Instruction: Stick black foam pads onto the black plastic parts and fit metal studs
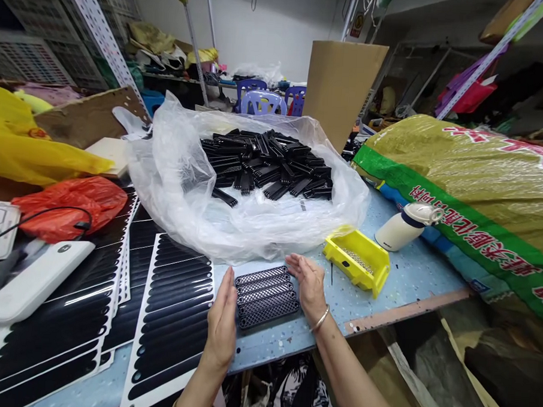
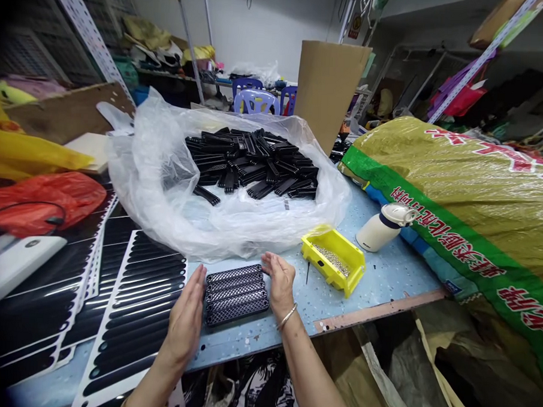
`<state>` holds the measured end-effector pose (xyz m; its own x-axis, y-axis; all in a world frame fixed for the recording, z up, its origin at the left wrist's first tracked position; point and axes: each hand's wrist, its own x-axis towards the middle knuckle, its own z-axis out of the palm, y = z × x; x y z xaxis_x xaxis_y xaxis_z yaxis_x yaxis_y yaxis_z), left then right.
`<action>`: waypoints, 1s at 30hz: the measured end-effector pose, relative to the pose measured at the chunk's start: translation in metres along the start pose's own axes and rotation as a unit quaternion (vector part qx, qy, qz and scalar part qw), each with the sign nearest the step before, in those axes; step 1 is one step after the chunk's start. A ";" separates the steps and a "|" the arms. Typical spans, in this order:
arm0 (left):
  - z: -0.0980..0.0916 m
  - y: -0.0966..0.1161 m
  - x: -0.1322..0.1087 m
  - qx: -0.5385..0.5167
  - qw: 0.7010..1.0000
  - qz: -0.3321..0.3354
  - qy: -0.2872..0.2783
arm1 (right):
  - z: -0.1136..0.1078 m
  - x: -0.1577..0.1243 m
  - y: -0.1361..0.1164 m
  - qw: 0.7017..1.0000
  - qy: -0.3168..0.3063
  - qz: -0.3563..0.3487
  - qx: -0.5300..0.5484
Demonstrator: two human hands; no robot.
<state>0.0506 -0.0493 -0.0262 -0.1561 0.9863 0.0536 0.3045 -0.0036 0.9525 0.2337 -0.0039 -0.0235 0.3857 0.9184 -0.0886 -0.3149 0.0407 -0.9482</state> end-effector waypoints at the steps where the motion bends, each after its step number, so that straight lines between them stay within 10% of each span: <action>1: 0.002 0.000 0.000 -0.017 1.000 -0.002 -0.003 | 0.002 -0.002 0.002 1.000 -0.002 -0.002 -0.004; 23: -0.001 0.006 0.011 -0.100 0.994 -0.038 0.021 | -0.001 -0.008 0.001 0.982 -0.024 -0.073 -0.170; 30: 0.003 -0.015 0.010 -0.222 0.973 -0.053 0.034 | -0.021 -0.015 0.000 0.921 -0.031 -0.181 -0.343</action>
<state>0.0470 -0.0392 -0.0402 -0.2309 0.9719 -0.0466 -0.1507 0.0116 0.9885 0.2463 -0.0257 -0.0289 0.3009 0.9150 0.2686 0.4549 0.1099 -0.8838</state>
